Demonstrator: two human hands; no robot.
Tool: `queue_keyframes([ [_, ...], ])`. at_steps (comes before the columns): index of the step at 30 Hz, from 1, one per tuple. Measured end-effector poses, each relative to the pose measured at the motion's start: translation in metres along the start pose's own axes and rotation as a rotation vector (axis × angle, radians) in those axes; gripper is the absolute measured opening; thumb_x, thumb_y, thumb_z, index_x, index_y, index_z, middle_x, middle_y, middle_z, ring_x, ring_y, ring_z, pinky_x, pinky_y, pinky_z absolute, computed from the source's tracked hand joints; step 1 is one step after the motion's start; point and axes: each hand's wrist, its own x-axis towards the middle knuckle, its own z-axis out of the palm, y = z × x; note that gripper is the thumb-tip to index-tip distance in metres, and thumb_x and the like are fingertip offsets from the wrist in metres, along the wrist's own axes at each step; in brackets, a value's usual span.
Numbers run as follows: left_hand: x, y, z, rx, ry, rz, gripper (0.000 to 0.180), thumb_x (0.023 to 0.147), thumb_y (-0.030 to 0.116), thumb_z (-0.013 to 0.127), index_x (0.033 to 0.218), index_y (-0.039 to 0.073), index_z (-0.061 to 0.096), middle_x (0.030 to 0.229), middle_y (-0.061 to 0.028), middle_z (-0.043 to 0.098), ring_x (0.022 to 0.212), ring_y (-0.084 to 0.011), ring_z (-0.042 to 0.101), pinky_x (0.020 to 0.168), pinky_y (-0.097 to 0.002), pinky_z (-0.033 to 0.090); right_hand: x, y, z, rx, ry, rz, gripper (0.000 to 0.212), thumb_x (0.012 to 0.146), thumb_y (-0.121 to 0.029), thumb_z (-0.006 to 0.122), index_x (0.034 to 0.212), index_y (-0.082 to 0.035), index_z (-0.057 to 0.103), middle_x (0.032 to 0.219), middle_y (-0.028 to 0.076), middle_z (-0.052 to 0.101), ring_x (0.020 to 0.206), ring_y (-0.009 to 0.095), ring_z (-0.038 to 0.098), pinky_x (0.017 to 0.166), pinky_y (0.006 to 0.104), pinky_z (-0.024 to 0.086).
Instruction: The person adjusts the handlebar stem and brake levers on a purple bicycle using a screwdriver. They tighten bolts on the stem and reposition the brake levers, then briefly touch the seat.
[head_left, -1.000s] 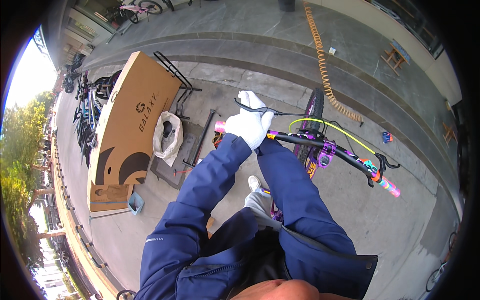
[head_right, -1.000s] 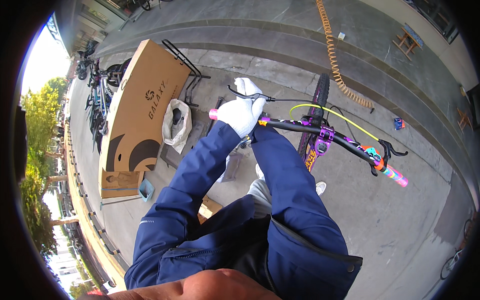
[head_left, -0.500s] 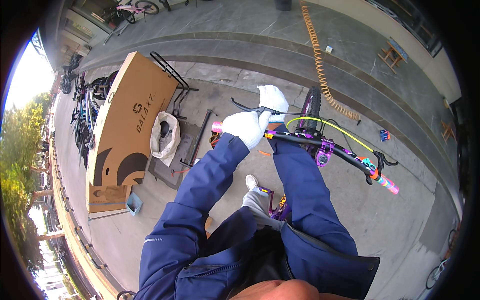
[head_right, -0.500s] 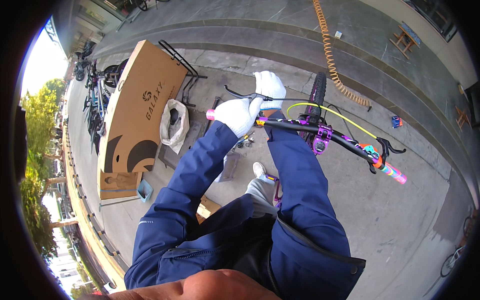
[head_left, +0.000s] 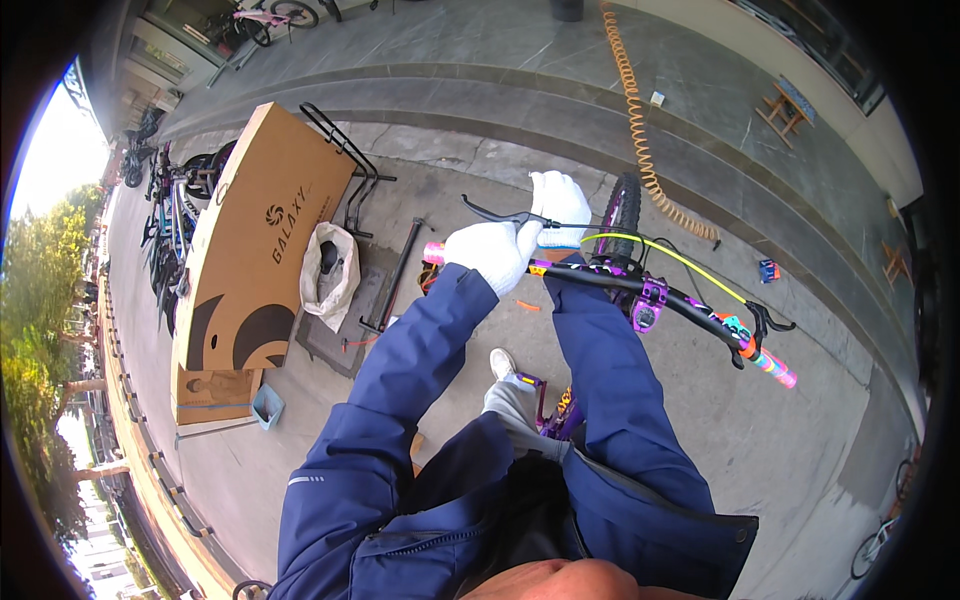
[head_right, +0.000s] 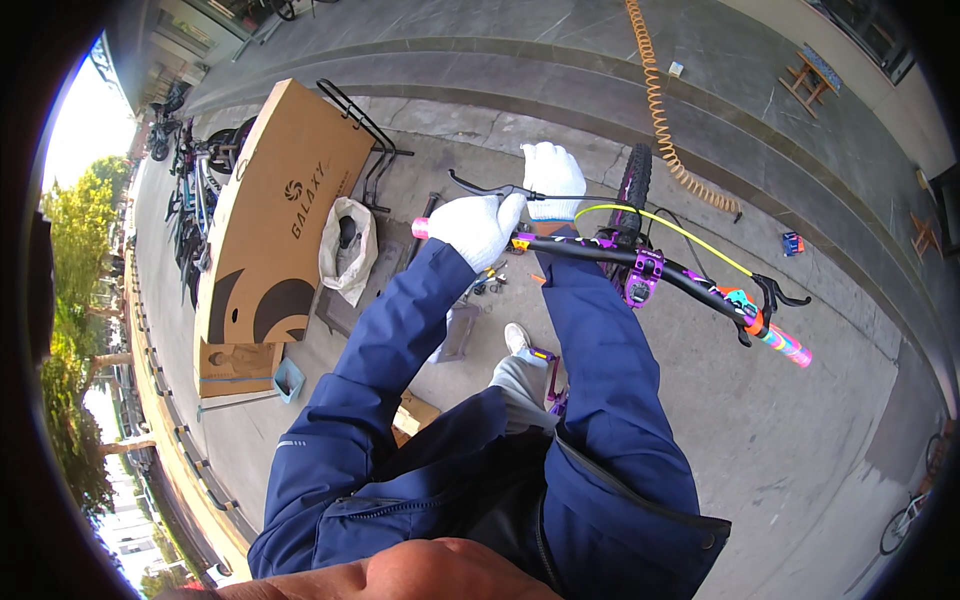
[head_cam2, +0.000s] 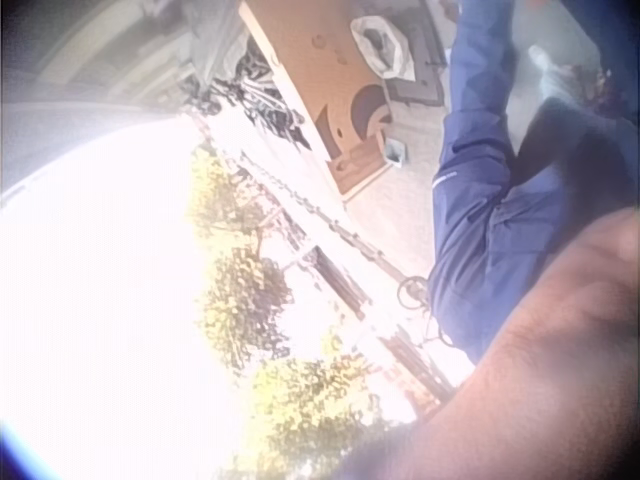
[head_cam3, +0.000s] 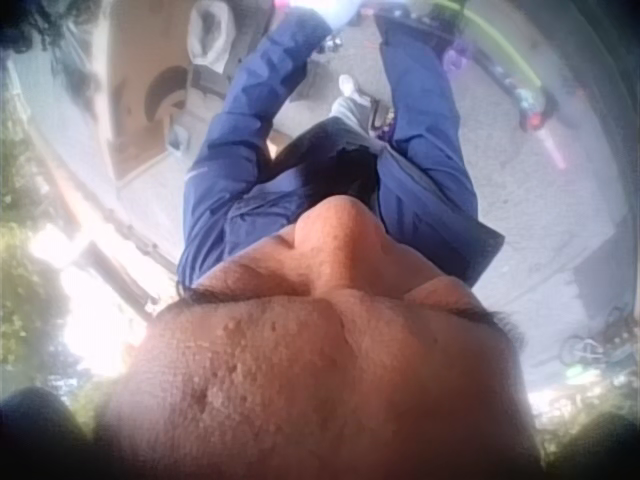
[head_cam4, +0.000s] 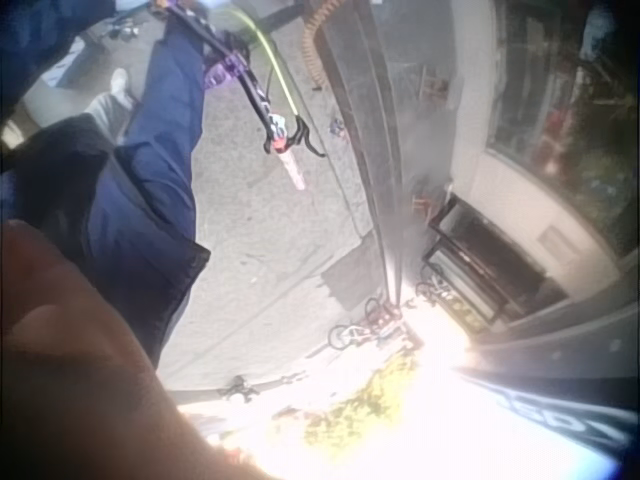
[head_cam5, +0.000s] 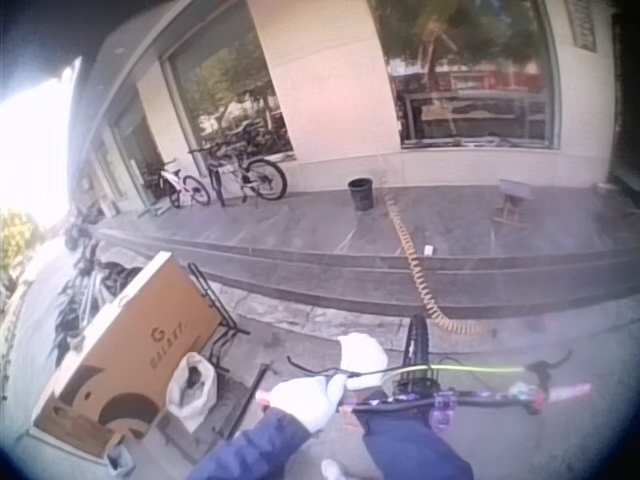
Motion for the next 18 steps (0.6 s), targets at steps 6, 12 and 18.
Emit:
queue_keyframes([
  [6, 0.0003, -0.0005, 0.0021, 0.036, -0.010, 0.001, 0.032, 0.115, 0.030, 0.052, 0.134, 0.013, 0.070, 0.094, -0.0137, 0.080, 0.081, -0.0369, 0.078, 0.067, -0.0507, 0.060, -0.0034, 0.0051, -0.0078, -0.051, -0.009, 0.041, 0.030, 0.101, -0.035, 0.078, 0.084, -0.014, 0.067, 0.079, 0.012, 0.069, 0.075, 0.036, 0.071, 0.066, 0.0494, 0.058],
  [12, -0.0006, -0.0020, 0.0039, 0.070, 0.012, 0.023, 0.032, 0.114, 0.030, 0.052, 0.136, 0.013, 0.069, 0.093, -0.0133, 0.080, 0.080, -0.0365, 0.078, 0.066, -0.0514, 0.060, -0.0046, 0.0041, -0.0074, -0.022, 0.001, 0.048, 0.030, 0.102, -0.036, 0.078, 0.084, -0.014, 0.068, 0.079, 0.012, 0.069, 0.075, 0.036, 0.071, 0.066, 0.0493, 0.058],
  [18, -0.0016, 0.0006, -0.0011, 0.057, -0.001, 0.024, 0.033, 0.115, 0.031, 0.051, 0.136, 0.014, 0.071, 0.095, -0.0139, 0.080, 0.083, -0.0369, 0.078, 0.068, -0.0522, 0.060, -0.0062, 0.0059, -0.0003, 0.012, 0.042, 0.054, 0.029, 0.101, -0.036, 0.078, 0.084, -0.015, 0.068, 0.078, 0.012, 0.069, 0.074, 0.036, 0.071, 0.065, 0.0493, 0.057],
])
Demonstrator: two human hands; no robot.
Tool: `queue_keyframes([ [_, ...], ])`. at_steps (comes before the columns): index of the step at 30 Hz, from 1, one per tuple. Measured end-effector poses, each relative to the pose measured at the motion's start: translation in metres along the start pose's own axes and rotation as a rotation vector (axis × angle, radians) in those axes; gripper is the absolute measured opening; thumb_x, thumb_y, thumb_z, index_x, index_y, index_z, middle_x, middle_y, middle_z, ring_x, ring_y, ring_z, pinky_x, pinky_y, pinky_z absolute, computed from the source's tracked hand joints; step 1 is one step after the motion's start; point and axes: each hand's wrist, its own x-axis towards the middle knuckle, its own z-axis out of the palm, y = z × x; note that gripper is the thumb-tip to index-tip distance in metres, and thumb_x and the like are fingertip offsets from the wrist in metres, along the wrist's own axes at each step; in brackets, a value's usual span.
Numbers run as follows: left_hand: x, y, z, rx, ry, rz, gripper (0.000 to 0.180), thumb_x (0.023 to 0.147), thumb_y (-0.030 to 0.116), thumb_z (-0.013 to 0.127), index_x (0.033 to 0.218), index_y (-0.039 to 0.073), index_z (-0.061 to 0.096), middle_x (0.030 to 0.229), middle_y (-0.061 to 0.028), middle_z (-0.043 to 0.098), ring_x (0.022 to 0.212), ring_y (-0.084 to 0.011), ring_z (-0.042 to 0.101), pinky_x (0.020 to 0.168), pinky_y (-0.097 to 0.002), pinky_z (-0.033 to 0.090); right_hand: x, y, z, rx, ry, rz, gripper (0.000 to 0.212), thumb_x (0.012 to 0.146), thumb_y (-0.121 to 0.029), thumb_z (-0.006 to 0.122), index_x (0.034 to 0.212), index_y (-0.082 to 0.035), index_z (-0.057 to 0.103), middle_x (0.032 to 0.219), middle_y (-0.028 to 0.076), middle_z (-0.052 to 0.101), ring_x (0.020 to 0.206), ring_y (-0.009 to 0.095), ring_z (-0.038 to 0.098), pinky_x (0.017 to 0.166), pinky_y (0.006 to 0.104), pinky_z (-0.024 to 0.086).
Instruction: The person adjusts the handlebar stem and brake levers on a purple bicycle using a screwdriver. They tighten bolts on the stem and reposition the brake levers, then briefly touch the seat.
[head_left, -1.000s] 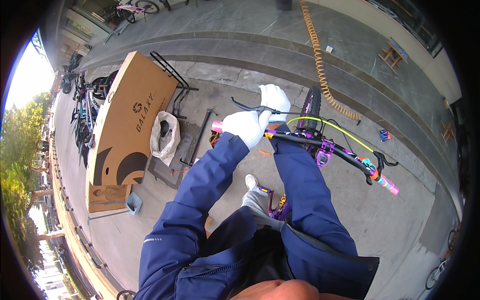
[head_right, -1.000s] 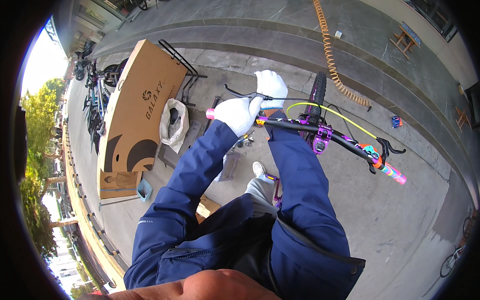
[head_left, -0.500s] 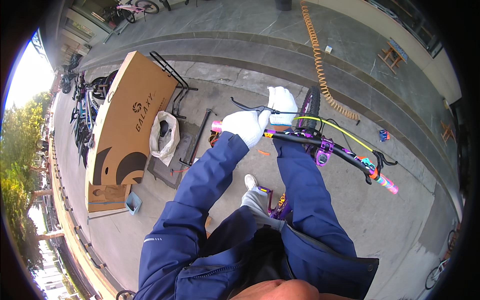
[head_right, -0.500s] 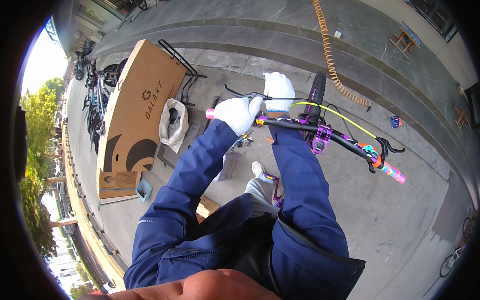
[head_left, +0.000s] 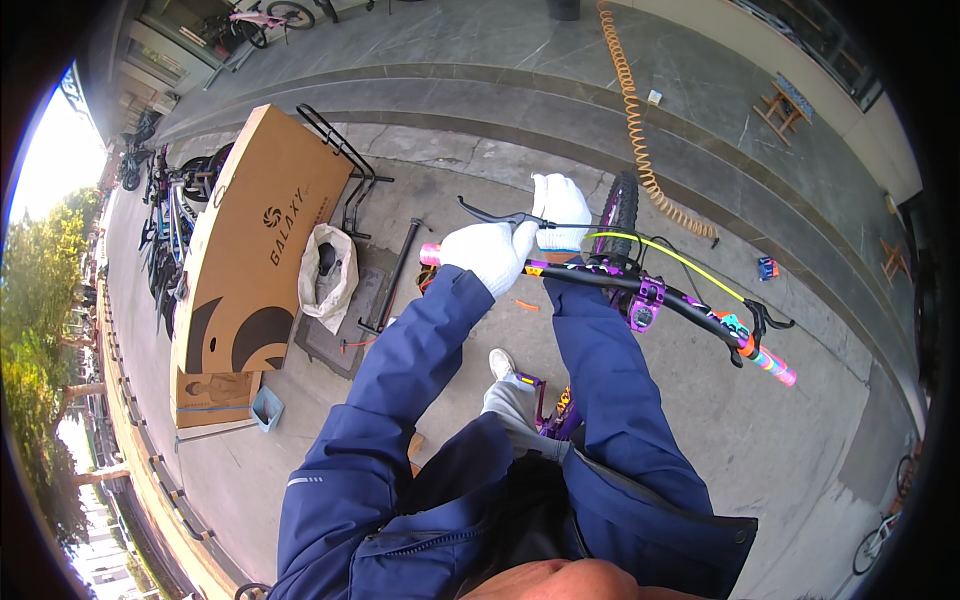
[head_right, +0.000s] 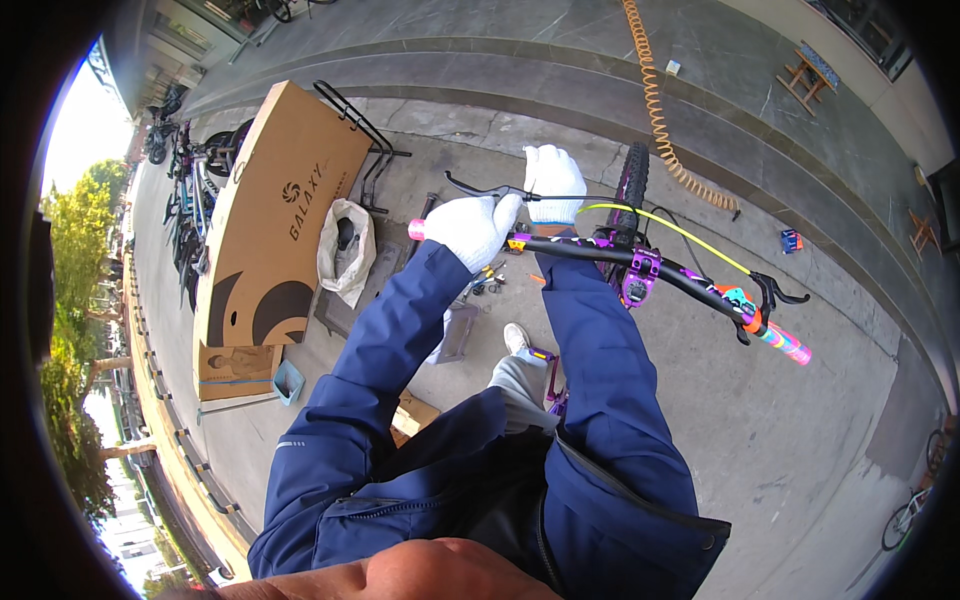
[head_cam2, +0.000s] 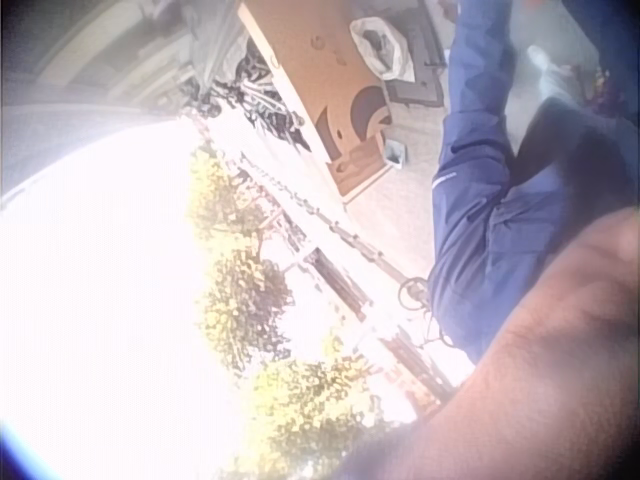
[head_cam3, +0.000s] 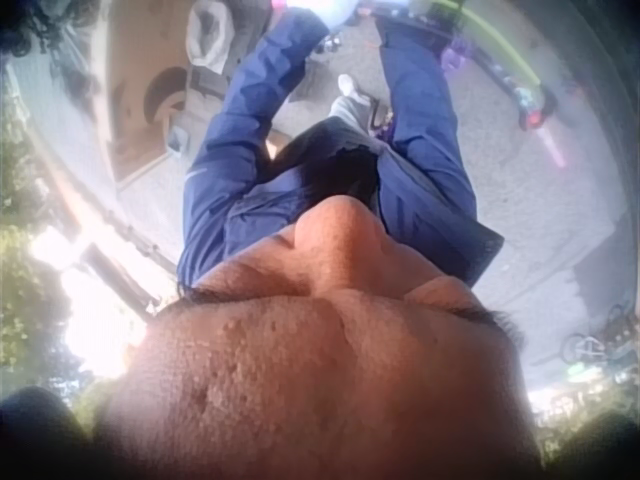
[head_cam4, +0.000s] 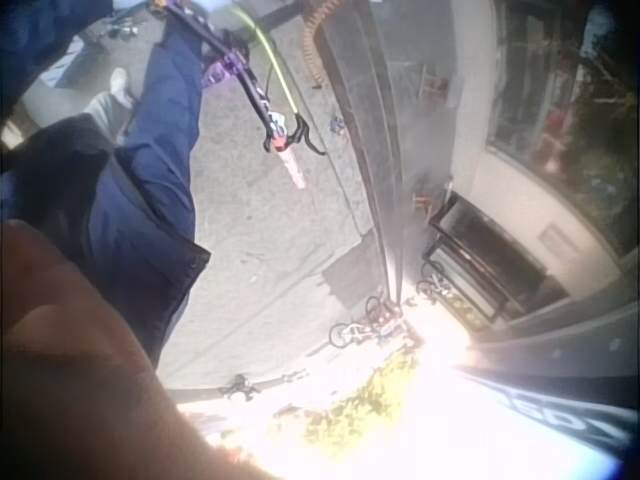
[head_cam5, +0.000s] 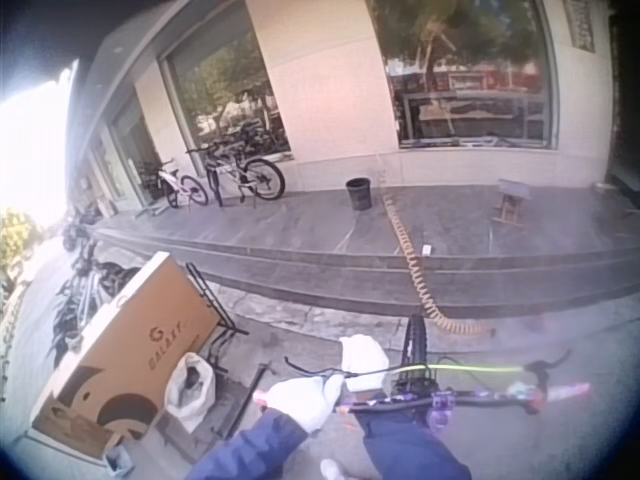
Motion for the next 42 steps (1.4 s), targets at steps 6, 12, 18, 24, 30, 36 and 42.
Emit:
queue_keyframes([
  [6, 0.001, 0.003, -0.002, -0.099, -0.006, -0.086, 0.036, 0.116, 0.035, 0.048, 0.134, 0.015, 0.071, 0.098, -0.0142, 0.080, 0.087, -0.0383, 0.078, 0.073, -0.0532, 0.060, -0.001, 0.002, 0.002, 0.007, -0.028, -0.003, 0.029, 0.102, -0.036, 0.077, 0.085, -0.014, 0.067, 0.078, 0.012, 0.069, 0.074, 0.036, 0.071, 0.066, 0.0502, 0.057],
  [12, 0.003, 0.001, 0.002, -0.050, -0.035, -0.063, 0.036, 0.117, 0.037, 0.046, 0.129, 0.016, 0.072, 0.100, -0.0142, 0.081, 0.089, -0.0387, 0.079, 0.074, -0.0535, 0.060, 0.005, -0.005, 0.009, 0.090, -0.036, -0.006, 0.029, 0.104, -0.035, 0.074, 0.086, -0.013, 0.069, 0.081, 0.013, 0.070, 0.077, 0.037, 0.072, 0.068, 0.0504, 0.058],
  [18, 0.002, 0.001, -0.001, -0.085, -0.048, -0.086, 0.034, 0.117, 0.036, 0.047, 0.127, 0.016, 0.072, 0.096, -0.0136, 0.080, 0.085, -0.0386, 0.078, 0.073, -0.0536, 0.060, 0.005, -0.008, 0.008, 0.118, -0.114, 0.027, 0.030, 0.106, -0.035, 0.072, 0.087, -0.012, 0.070, 0.084, 0.014, 0.072, 0.080, 0.038, 0.072, 0.071, 0.0513, 0.058],
  [24, -0.001, 0.007, -0.001, -0.113, 0.119, -0.116, 0.063, 0.118, 0.053, 0.042, 0.098, 0.011, 0.084, 0.085, -0.0166, 0.081, 0.080, -0.0396, 0.078, 0.075, -0.0506, 0.060, -0.003, -0.013, 0.013, 0.228, -0.177, 0.124, 0.030, 0.108, -0.035, 0.068, 0.092, -0.010, 0.070, 0.086, 0.015, 0.073, 0.082, 0.041, 0.072, 0.073, 0.0528, 0.057],
  [30, -0.001, 0.009, 0.000, -0.103, 0.056, -0.141, 0.050, 0.116, 0.047, 0.049, 0.102, 0.011, 0.080, 0.083, -0.0156, 0.078, 0.079, -0.0401, 0.077, 0.070, -0.0538, 0.058, -0.020, -0.057, 0.018, 0.887, -0.545, 0.577, 0.028, 0.112, -0.029, 0.060, 0.110, -0.006, 0.077, 0.099, 0.019, 0.078, 0.098, 0.041, 0.076, 0.085, 0.0460, 0.058],
  [36, -0.006, 0.009, 0.001, -0.040, 0.156, -0.178, 0.061, 0.117, 0.049, 0.044, 0.092, 0.009, 0.082, 0.081, -0.0189, 0.078, 0.079, -0.0413, 0.076, 0.078, -0.0533, 0.059, -0.108, -0.143, -0.020, 1.413, -0.701, 1.019, 0.029, 0.114, -0.030, 0.058, 0.104, -0.007, 0.072, 0.091, 0.017, 0.074, 0.089, 0.039, 0.073, 0.079, 0.0457, 0.057],
  [42, -0.007, 0.005, -0.002, -0.145, 0.139, -0.198, 0.065, 0.116, 0.052, 0.044, 0.087, 0.007, 0.081, 0.079, -0.0192, 0.077, 0.076, -0.0400, 0.076, 0.072, -0.0523, 0.058, -0.171, -0.166, -0.053, 1.462, -0.859, 1.036, 0.031, 0.115, -0.031, 0.056, 0.098, -0.008, 0.068, 0.084, 0.015, 0.069, 0.080, 0.037, 0.070, 0.073, 0.0454, 0.057],
])
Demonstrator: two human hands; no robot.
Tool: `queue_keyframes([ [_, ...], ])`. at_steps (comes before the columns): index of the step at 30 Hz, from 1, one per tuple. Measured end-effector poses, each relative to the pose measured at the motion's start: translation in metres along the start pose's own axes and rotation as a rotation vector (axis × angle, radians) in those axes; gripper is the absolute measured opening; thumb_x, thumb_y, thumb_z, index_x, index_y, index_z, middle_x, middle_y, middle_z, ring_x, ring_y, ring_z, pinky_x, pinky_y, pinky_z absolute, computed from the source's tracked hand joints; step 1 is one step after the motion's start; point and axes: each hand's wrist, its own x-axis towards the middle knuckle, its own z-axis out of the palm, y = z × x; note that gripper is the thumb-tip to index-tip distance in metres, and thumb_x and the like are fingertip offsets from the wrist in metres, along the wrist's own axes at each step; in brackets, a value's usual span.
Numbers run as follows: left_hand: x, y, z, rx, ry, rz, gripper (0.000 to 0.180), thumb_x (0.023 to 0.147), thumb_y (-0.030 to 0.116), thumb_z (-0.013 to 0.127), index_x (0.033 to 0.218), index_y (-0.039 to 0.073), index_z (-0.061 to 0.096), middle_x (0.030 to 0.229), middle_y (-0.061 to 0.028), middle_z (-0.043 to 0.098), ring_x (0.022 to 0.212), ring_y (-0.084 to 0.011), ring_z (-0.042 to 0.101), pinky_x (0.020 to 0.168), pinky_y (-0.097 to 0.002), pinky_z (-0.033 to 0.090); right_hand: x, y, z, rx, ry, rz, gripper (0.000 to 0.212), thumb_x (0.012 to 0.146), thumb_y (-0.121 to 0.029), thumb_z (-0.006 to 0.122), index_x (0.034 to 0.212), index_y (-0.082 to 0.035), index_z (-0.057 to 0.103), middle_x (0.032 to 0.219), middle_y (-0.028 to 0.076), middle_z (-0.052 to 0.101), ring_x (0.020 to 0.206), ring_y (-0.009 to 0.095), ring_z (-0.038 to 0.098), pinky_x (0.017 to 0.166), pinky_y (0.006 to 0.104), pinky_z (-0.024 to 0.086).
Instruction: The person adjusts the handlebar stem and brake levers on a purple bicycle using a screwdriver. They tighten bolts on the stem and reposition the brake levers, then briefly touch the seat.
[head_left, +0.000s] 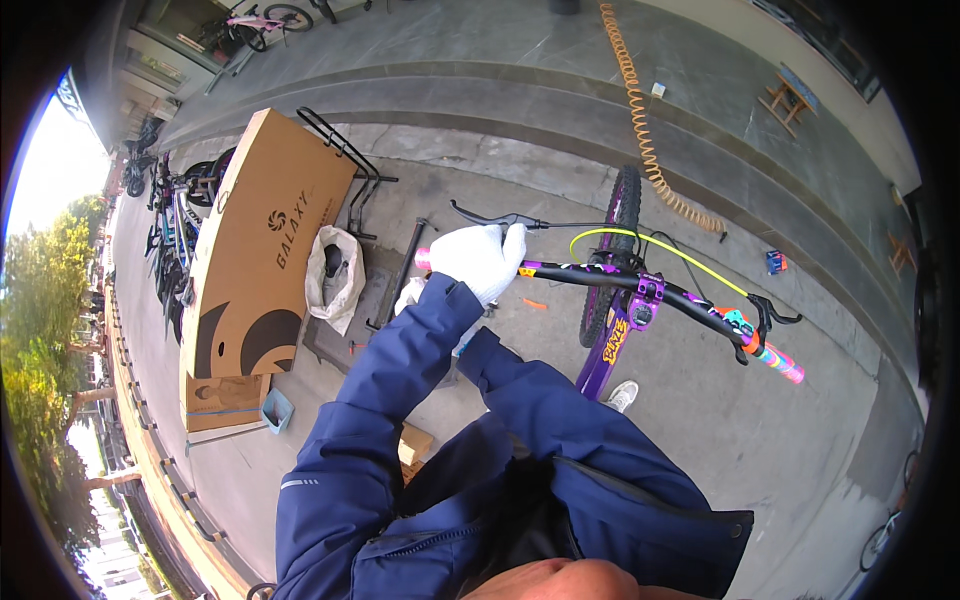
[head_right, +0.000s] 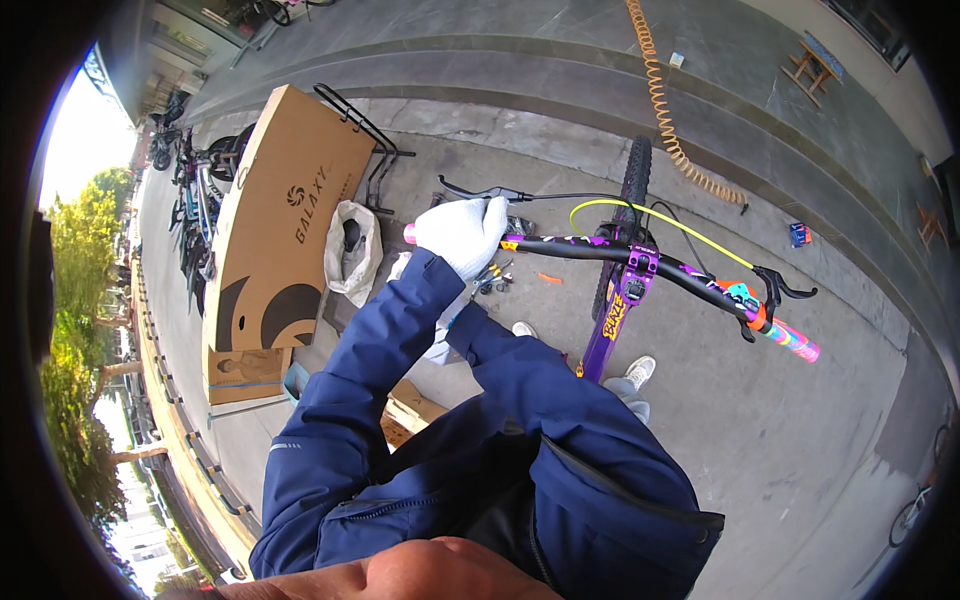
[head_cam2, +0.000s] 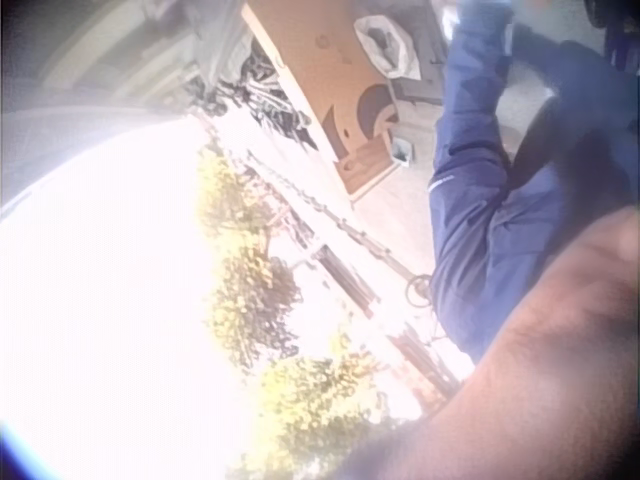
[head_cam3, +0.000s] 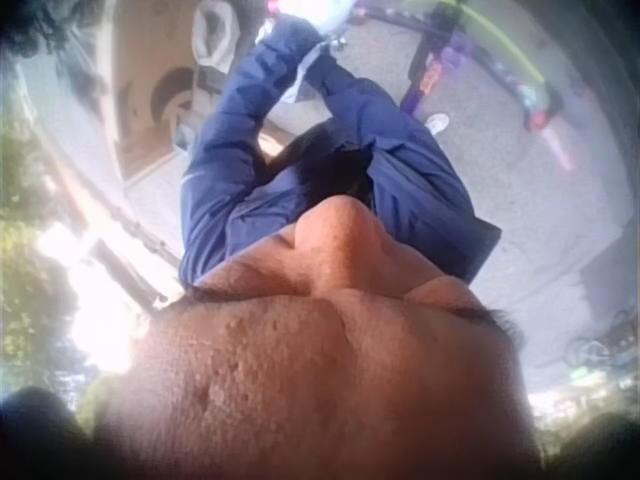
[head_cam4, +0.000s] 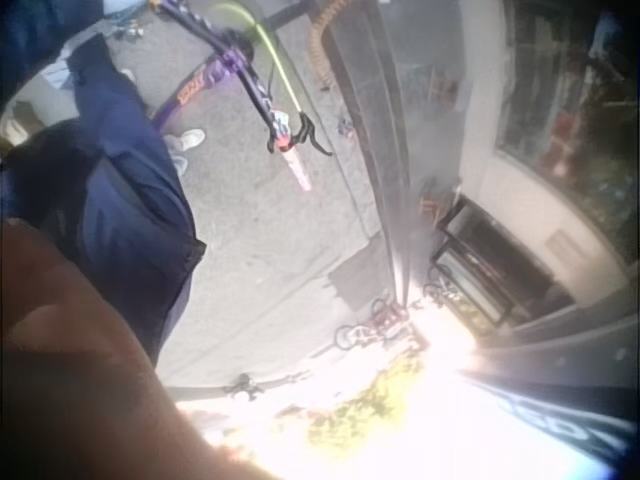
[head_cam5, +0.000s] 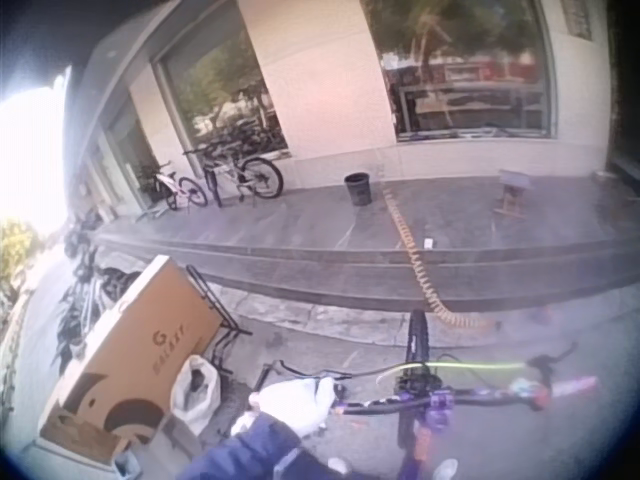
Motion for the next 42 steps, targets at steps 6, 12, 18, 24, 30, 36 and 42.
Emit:
queue_keyframes([
  [6, 0.000, -0.014, -0.010, 0.047, -0.068, 0.161, 0.052, 0.116, 0.045, 0.047, 0.097, 0.009, 0.079, 0.090, -0.0200, 0.079, 0.084, -0.0427, 0.077, 0.076, -0.0549, 0.059, -0.073, -0.044, -0.019, -0.149, -0.443, 0.033, 0.036, 0.116, -0.033, 0.054, 0.091, -0.009, 0.063, 0.076, 0.012, 0.065, 0.072, 0.034, 0.068, 0.067, 0.0452, 0.056],
  [12, 0.002, -0.016, -0.007, 0.046, -0.043, 0.167, 0.057, 0.117, 0.048, 0.044, 0.100, 0.010, 0.083, 0.085, -0.0181, 0.079, 0.082, -0.0400, 0.078, 0.075, -0.0521, 0.060, -0.125, -0.129, -0.059, 0.799, -0.566, 0.680, 0.042, 0.122, -0.040, 0.049, 0.089, -0.015, 0.056, 0.075, 0.003, 0.052, 0.068, 0.022, 0.056, 0.065, 0.0380, 0.051],
  [18, 0.001, -0.008, -0.008, 0.043, -0.008, 0.082, 0.056, 0.115, 0.049, 0.047, 0.098, 0.009, 0.083, 0.085, -0.0187, 0.079, 0.080, -0.0402, 0.078, 0.074, -0.0518, 0.060, -0.101, -0.123, -0.053, 1.159, -0.405, 0.509, 0.017, 0.117, -0.027, 0.064, 0.114, -0.011, 0.066, 0.089, 0.001, 0.061, 0.075, 0.014, 0.060, 0.068, 0.0331, 0.053],
  [24, 0.000, -0.012, -0.006, 0.067, -0.009, 0.095, 0.052, 0.113, 0.045, 0.048, 0.096, 0.009, 0.082, 0.087, -0.0198, 0.079, 0.083, -0.0427, 0.078, 0.079, -0.0538, 0.061, -0.084, -0.199, -0.104, -0.076, -0.402, 0.646, 0.005, 0.113, -0.016, 0.069, 0.110, -0.013, 0.067, 0.086, -0.007, 0.054, 0.072, 0.006, 0.058, 0.055, 0.0257, 0.046],
  [30, 0.005, -0.014, -0.003, 0.055, 0.028, 0.090, 0.058, 0.113, 0.053, 0.047, 0.097, 0.010, 0.083, 0.087, -0.0187, 0.080, 0.084, -0.0408, 0.079, 0.079, -0.0530, 0.060, -0.078, -0.205, -0.111, 0.245, -0.284, 0.807, 0.023, 0.115, -0.026, 0.068, 0.132, -0.010, 0.068, 0.076, -0.009, 0.047, 0.062, 0.004, 0.052, 0.051, 0.0237, 0.044],
  [36, -0.005, -0.017, -0.017, -0.149, 0.022, 0.147, 0.058, 0.112, 0.057, 0.054, 0.108, 0.007, 0.083, 0.099, -0.0226, 0.081, 0.097, -0.0432, 0.078, 0.086, -0.0524, 0.059, -0.080, -0.172, -0.117, 0.337, -0.169, 0.560, 0.042, 0.116, -0.036, 0.065, 0.144, -0.004, 0.063, 0.115, 0.009, 0.076, 0.088, 0.019, 0.076, 0.075, 0.0373, 0.067],
  [42, -0.025, -0.053, -0.060, -0.131, 0.359, 0.363, 0.062, 0.086, 0.029, 0.092, 0.138, 0.003, 0.072, 0.143, -0.0192, 0.072, 0.135, -0.0384, 0.067, 0.115, -0.0482, 0.054, -0.134, -0.200, -0.147, -0.182, -0.028, 0.321, 0.052, 0.114, -0.027, 0.068, 0.161, -0.007, 0.054, 0.138, 0.015, 0.074, 0.126, 0.027, 0.073, 0.104, 0.0441, 0.063],
])
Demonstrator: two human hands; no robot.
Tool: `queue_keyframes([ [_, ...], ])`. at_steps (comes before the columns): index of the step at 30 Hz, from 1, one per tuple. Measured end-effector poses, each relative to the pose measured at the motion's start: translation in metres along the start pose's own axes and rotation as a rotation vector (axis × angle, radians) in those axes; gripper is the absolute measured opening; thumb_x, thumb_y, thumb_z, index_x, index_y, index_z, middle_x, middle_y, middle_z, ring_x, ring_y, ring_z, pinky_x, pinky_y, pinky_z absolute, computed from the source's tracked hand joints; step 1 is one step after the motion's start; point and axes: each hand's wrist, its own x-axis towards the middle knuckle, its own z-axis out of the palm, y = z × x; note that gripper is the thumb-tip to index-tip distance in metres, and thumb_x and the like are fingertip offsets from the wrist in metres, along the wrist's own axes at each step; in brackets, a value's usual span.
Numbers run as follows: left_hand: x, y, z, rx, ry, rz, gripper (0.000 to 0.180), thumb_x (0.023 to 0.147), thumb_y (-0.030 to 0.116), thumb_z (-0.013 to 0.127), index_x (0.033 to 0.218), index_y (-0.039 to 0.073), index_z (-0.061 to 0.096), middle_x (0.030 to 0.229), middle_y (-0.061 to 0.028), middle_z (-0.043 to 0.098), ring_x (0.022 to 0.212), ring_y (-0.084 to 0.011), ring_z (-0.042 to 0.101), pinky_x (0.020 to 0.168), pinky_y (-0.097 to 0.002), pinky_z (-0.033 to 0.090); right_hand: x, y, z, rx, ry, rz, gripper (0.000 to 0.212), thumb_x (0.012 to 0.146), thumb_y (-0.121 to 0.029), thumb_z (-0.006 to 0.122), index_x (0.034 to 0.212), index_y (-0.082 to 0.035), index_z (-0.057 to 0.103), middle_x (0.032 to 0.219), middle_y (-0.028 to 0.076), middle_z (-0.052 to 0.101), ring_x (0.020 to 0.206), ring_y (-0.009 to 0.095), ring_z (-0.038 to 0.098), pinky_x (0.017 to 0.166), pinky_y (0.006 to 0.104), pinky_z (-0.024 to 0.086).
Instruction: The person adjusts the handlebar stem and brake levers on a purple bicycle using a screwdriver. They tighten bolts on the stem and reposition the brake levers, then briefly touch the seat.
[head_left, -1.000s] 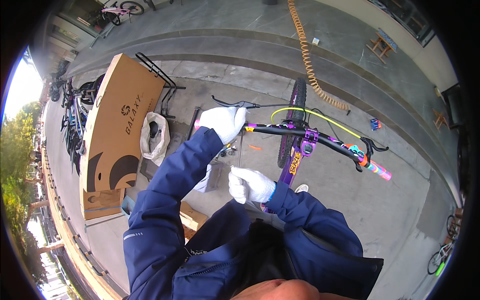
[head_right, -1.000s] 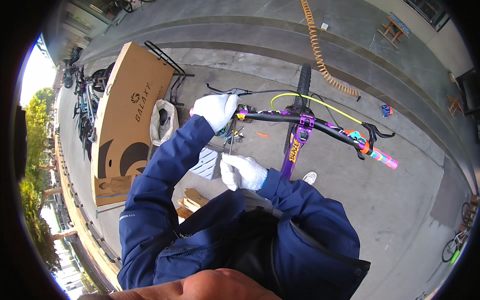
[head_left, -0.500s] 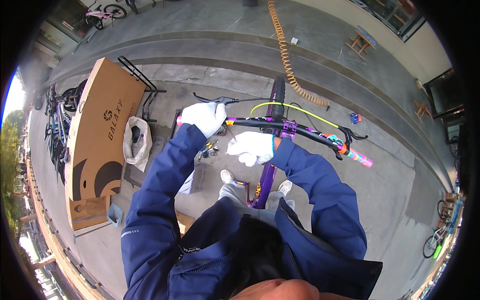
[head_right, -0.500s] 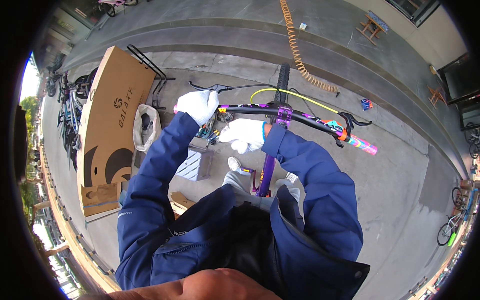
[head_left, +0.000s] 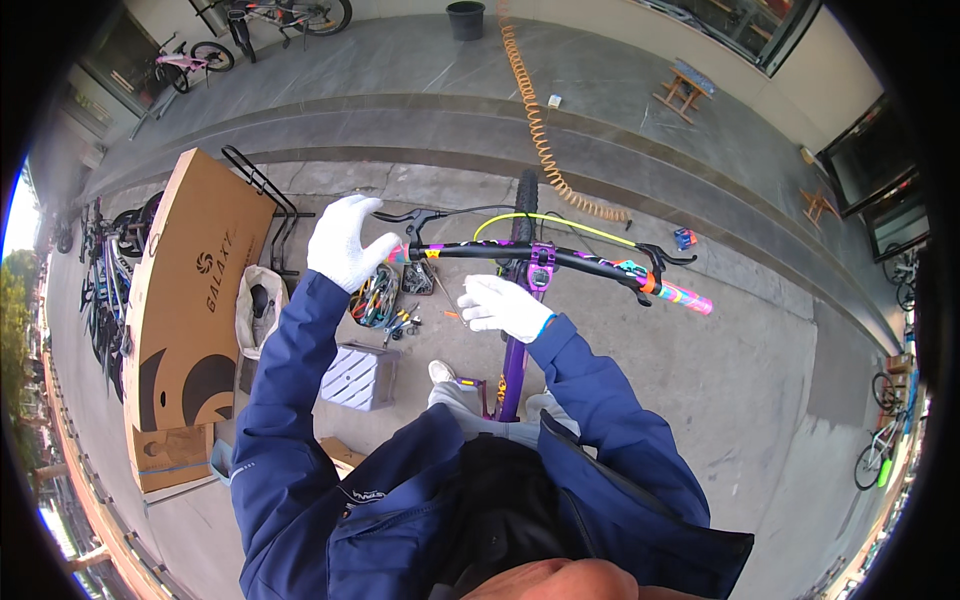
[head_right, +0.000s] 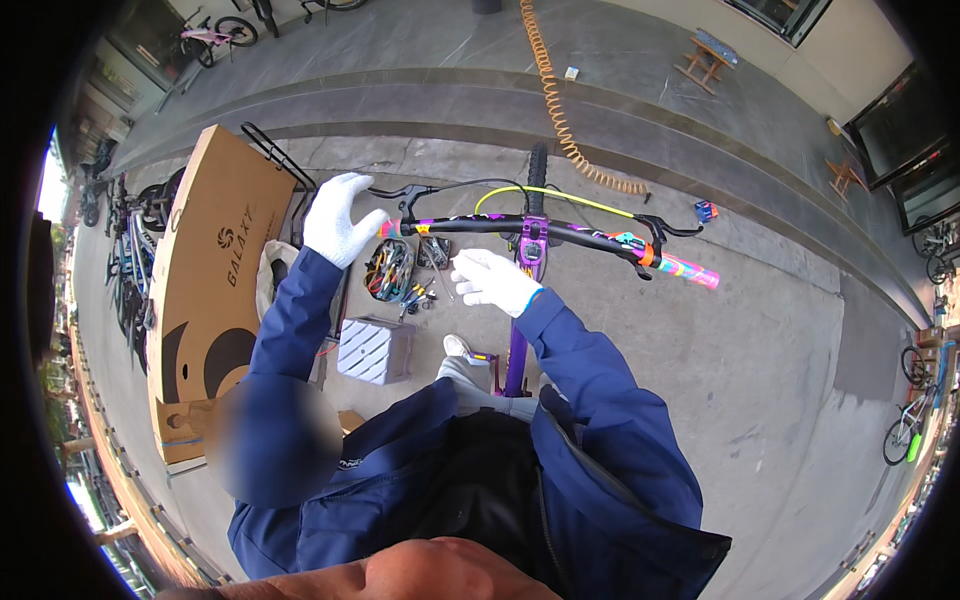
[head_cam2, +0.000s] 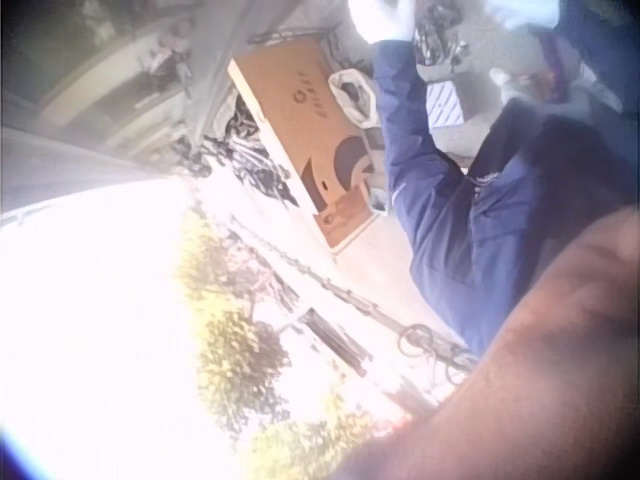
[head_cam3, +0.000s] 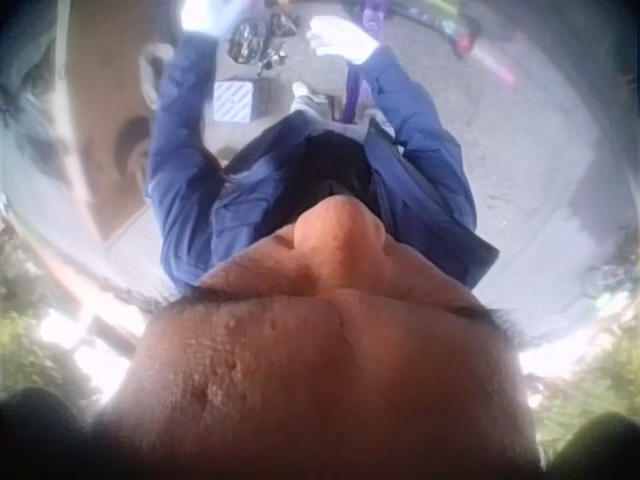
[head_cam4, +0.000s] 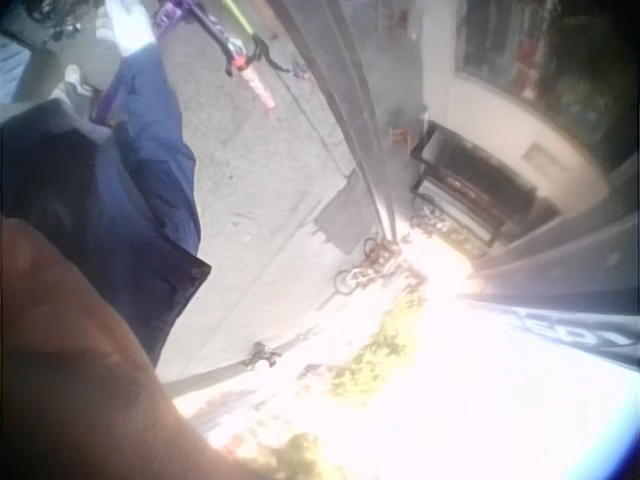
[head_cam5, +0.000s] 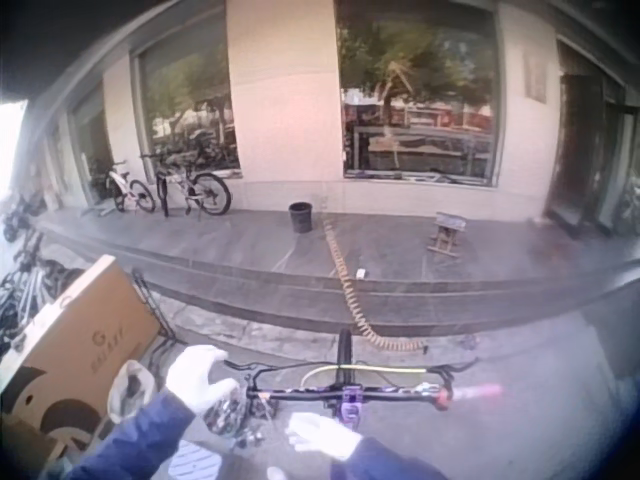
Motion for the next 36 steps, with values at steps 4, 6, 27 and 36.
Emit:
queue_keyframes([
  [4, -0.006, -0.006, 0.003, 0.159, -0.279, 0.155, 0.099, 0.073, 0.027, 0.099, 0.157, -0.001, 0.055, 0.164, -0.0271, 0.055, 0.156, -0.0489, 0.048, 0.131, -0.0522, 0.041, -0.139, -0.033, -0.047, -0.413, 0.230, -0.441, 0.048, 0.098, 0.003, 0.081, 0.144, 0.003, 0.068, 0.128, 0.013, 0.076, 0.117, 0.018, 0.075, 0.105, 0.0348, 0.062],
  [6, -0.003, -0.003, 0.024, 0.185, -0.292, 0.133, 0.095, 0.074, 0.023, 0.096, 0.157, 0.000, 0.056, 0.161, -0.0264, 0.058, 0.155, -0.0473, 0.050, 0.129, -0.0520, 0.042, -0.190, -0.065, -0.076, -0.804, 0.710, -0.554, 0.059, 0.087, -0.006, 0.094, 0.141, -0.001, 0.071, 0.129, 0.016, 0.077, 0.117, 0.024, 0.077, 0.104, 0.0371, 0.063],
  [27, 0.005, -0.008, 0.054, 0.252, -0.001, 0.288, 0.068, 0.071, 0.026, 0.094, 0.131, 0.004, 0.071, 0.120, -0.0201, 0.075, 0.116, -0.0411, 0.070, 0.104, -0.0516, 0.055, -0.213, -0.086, -0.183, -1.859, 0.935, -0.638, 0.070, 0.076, -0.015, 0.089, 0.141, -0.006, 0.067, 0.137, 0.019, 0.071, 0.131, 0.041, 0.066, 0.114, 0.0511, 0.052],
  [36, 0.005, -0.004, 0.053, 0.264, -0.161, 0.130, 0.063, 0.073, 0.030, 0.096, 0.126, 0.006, 0.072, 0.109, -0.0173, 0.074, 0.103, -0.0394, 0.073, 0.092, -0.0513, 0.058, -0.204, -0.079, -0.188, -1.895, 1.050, -0.490, 0.058, 0.077, -0.017, 0.088, 0.131, -0.004, 0.070, 0.116, 0.018, 0.072, 0.110, 0.041, 0.070, 0.099, 0.0517, 0.056],
])
